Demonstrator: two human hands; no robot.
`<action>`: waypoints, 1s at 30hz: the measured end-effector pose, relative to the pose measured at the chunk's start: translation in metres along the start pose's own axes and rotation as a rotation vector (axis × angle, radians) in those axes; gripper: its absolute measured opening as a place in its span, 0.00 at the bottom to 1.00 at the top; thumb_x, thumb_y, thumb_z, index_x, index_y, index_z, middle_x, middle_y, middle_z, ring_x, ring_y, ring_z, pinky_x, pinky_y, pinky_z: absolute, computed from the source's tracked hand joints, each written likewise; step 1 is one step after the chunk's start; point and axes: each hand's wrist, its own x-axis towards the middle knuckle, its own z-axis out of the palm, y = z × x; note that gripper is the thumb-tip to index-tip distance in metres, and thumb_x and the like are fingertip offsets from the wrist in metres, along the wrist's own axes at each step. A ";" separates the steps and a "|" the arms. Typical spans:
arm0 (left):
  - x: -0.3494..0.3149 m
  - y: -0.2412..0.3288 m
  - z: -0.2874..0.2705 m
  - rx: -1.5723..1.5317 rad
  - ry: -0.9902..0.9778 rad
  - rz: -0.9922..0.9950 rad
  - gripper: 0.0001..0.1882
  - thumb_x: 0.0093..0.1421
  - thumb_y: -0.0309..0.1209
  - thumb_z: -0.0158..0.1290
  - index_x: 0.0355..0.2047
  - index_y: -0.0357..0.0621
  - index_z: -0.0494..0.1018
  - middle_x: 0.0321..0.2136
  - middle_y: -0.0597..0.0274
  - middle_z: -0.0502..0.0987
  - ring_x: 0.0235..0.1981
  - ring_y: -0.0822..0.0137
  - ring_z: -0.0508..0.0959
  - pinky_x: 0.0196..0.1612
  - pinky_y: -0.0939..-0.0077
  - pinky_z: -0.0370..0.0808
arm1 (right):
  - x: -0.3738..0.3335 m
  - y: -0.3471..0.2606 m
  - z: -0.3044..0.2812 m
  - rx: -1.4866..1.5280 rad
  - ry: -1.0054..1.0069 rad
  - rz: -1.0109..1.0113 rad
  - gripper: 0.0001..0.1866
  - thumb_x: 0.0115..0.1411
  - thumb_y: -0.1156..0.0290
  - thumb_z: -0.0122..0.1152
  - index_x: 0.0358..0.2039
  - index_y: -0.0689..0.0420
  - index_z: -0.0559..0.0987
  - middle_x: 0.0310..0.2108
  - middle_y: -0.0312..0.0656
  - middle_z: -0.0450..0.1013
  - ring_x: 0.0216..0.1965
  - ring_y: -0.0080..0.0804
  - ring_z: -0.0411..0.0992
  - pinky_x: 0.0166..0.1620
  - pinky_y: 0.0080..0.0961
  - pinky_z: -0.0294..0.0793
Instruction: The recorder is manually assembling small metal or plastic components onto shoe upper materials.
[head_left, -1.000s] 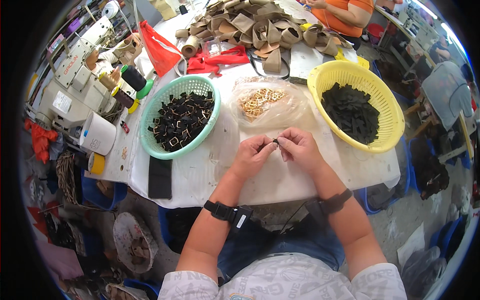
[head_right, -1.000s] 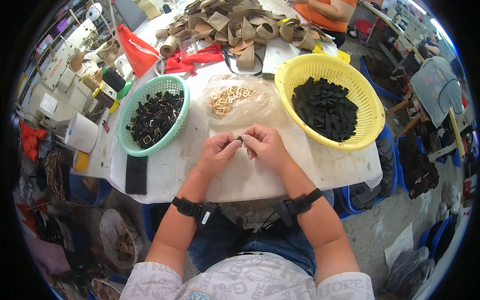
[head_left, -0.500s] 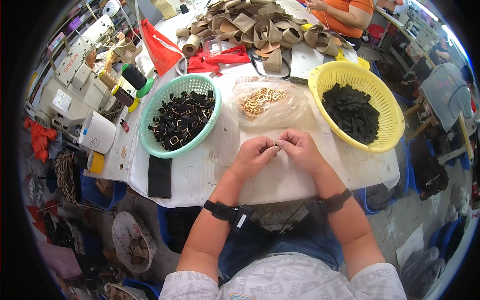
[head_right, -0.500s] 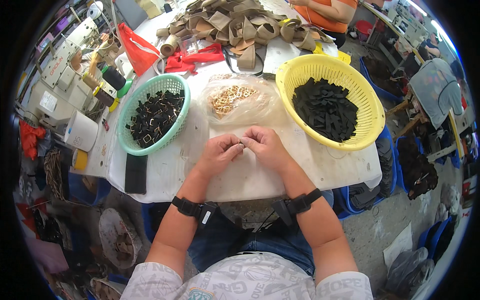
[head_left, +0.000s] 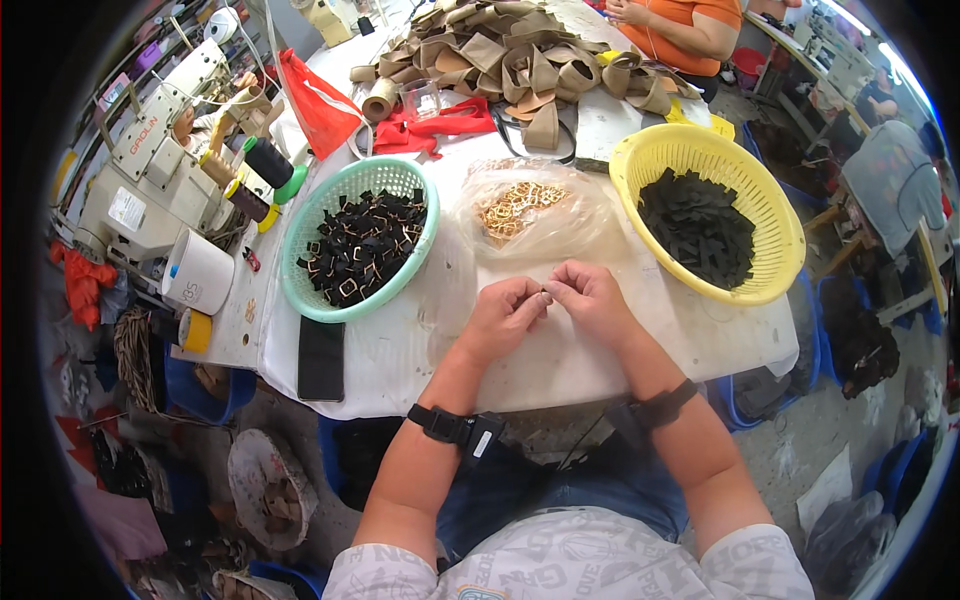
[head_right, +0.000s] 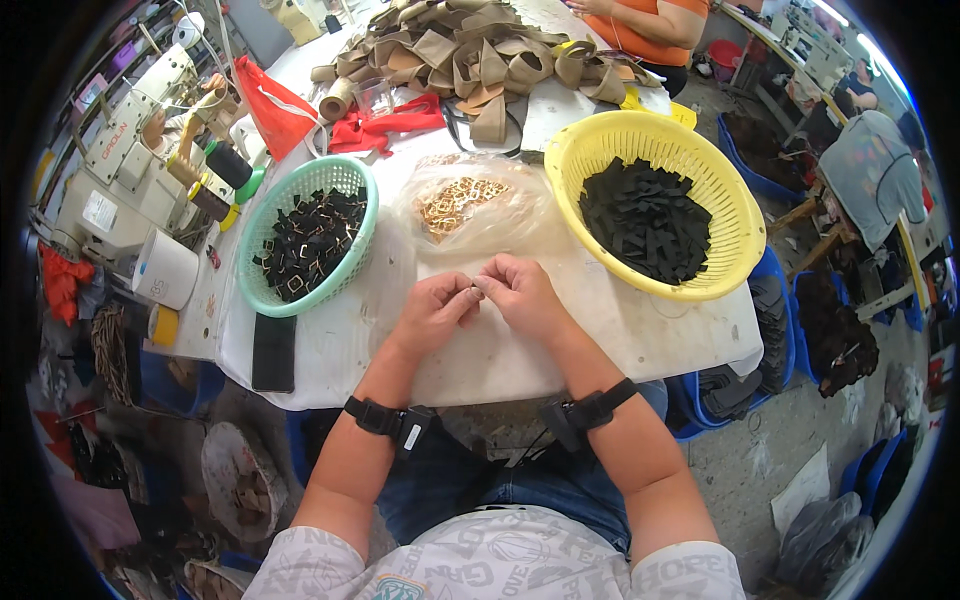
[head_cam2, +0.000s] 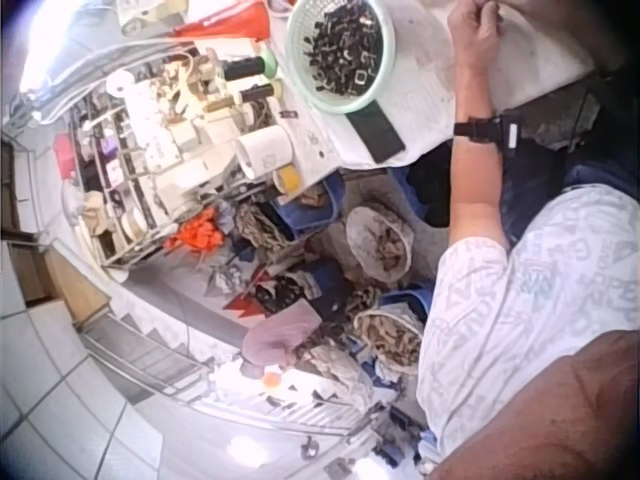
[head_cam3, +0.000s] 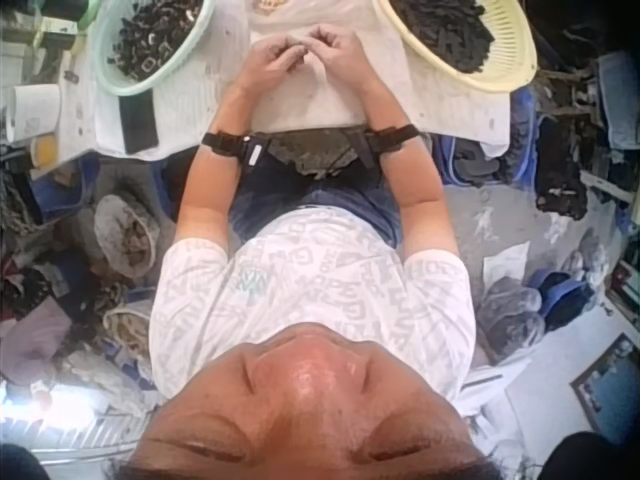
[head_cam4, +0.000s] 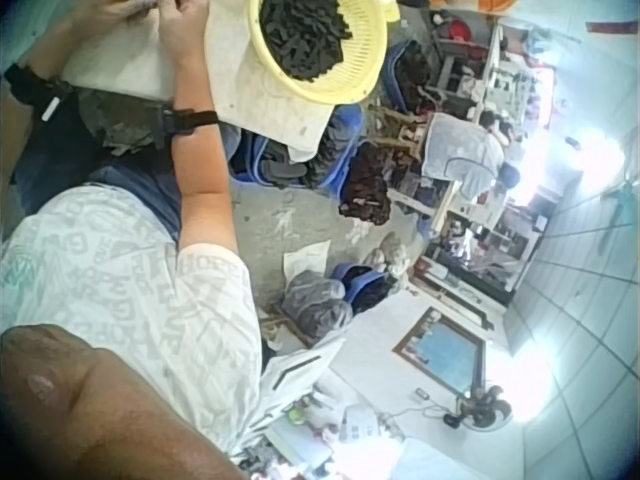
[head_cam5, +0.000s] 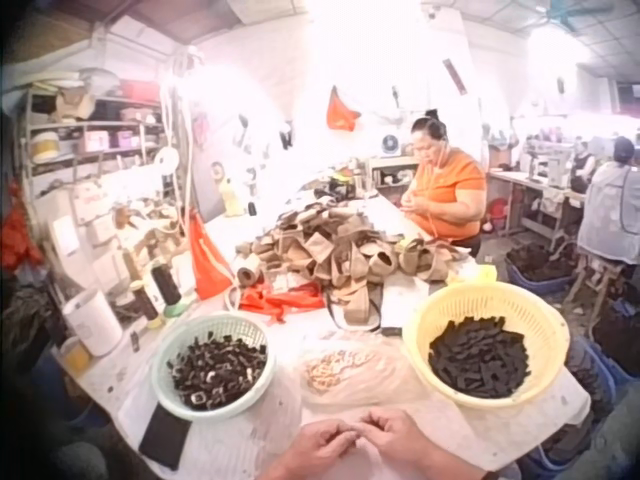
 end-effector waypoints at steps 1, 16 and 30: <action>0.000 -0.001 -0.001 -0.011 0.012 -0.001 0.07 0.63 0.28 0.53 0.30 0.36 0.75 0.21 0.70 0.73 0.21 0.81 0.69 0.24 0.85 0.67 | 0.000 -0.001 0.002 -0.034 0.035 -0.013 0.06 0.61 0.73 0.57 0.32 0.63 0.76 0.26 0.33 0.73 0.28 0.16 0.68 0.32 0.16 0.69; -0.001 -0.001 0.000 0.053 0.042 0.160 0.07 0.61 0.25 0.53 0.24 0.38 0.71 0.19 0.77 0.66 0.23 0.84 0.61 0.23 0.85 0.58 | -0.002 0.004 0.009 0.130 0.018 -0.017 0.08 0.55 0.71 0.65 0.32 0.62 0.79 0.24 0.30 0.73 0.25 0.12 0.66 0.28 0.13 0.67; -0.002 0.006 -0.002 0.056 -0.014 0.077 0.07 0.59 0.23 0.53 0.23 0.39 0.71 0.18 0.77 0.65 0.21 0.84 0.61 0.23 0.84 0.58 | -0.006 0.004 0.011 -0.015 0.170 -0.031 0.08 0.51 0.72 0.69 0.29 0.61 0.79 0.18 0.26 0.68 0.20 0.11 0.60 0.23 0.13 0.61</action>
